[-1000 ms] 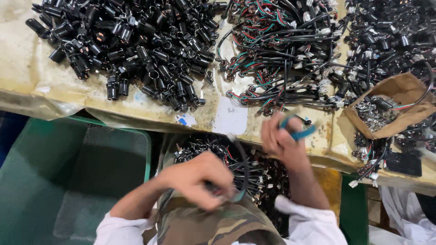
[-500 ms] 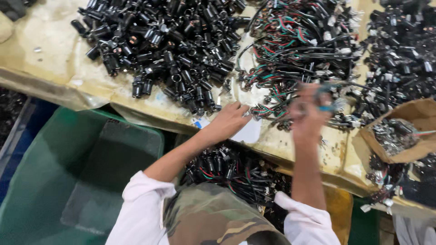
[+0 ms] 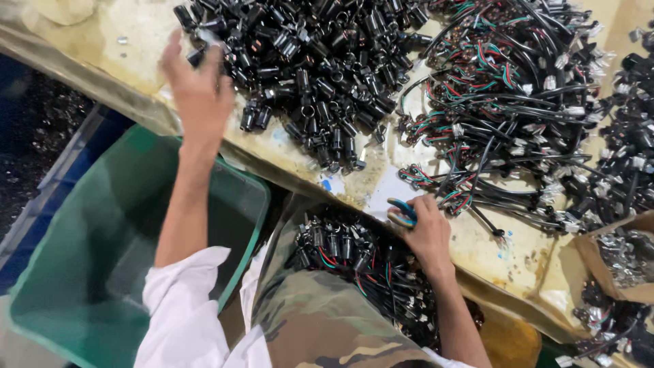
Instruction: The person repeatedly picks up black cylindrical components and wire harnesses from a table, uses pliers to strip or adjust wires, and assembles the components together. The person places the assembled units into a green bin below the table.
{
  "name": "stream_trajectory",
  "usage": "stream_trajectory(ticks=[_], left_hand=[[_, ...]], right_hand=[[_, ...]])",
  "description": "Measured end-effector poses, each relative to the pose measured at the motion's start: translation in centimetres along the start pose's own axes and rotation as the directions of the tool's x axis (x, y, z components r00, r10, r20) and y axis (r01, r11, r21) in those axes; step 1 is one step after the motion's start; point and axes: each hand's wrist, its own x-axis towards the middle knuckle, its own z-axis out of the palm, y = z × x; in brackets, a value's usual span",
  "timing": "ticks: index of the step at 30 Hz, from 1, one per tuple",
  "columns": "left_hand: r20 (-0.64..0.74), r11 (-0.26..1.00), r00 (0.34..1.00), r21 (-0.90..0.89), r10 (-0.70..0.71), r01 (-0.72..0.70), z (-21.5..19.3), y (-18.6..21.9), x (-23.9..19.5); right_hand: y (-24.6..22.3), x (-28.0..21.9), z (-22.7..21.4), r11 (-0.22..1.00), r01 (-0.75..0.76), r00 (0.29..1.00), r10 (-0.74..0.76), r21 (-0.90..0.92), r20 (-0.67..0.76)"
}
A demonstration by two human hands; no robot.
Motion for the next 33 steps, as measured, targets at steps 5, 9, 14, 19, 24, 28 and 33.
stream_trajectory(ticks=[5, 9, 14, 19, 24, 28, 33], left_hand=[[0.426, 0.943, 0.901, 0.258, 0.083, -0.209, 0.9, -4.7, -4.3], [0.297, 0.958, 0.938, 0.167, 0.177, -0.234, 1.6, -4.8, -6.1], [0.023, 0.955, 0.957, -0.075, 0.289, -0.287, 2.5, -1.6, -4.5], [0.265, 0.517, 0.942, -0.847, 0.207, 0.125, 7.5, 4.2, -7.0], [0.534, 0.524, 0.805, -0.777, 0.257, 0.349, 8.6, 10.1, -12.4], [0.600, 0.439, 0.643, -0.796, 0.476, 0.417, 6.5, 11.8, -14.3], [0.637, 0.522, 0.511, -0.769, 0.577, 0.370, 5.1, 12.7, -14.8]], right_hand=[[0.1, 0.0, 1.7, 0.994, -0.113, 0.993, 0.113, 0.009, -0.034], [-1.0, -0.3, 2.0, 0.994, -0.107, 0.994, 0.107, 0.017, 0.022], [-0.9, 1.0, 1.8, 0.997, -0.073, 0.997, 0.073, 0.011, 0.021], [0.3, 1.9, 2.8, 0.997, -0.078, 0.994, 0.076, 0.014, 0.083], [0.2, 1.9, 3.0, 0.994, -0.103, 0.992, 0.101, 0.023, 0.078], [0.0, 1.3, 0.7, 0.972, -0.008, 1.000, 0.008, 0.234, 0.000], [0.7, -1.3, -3.2, 0.669, 0.245, 0.969, -0.191, 0.701, -0.157]])
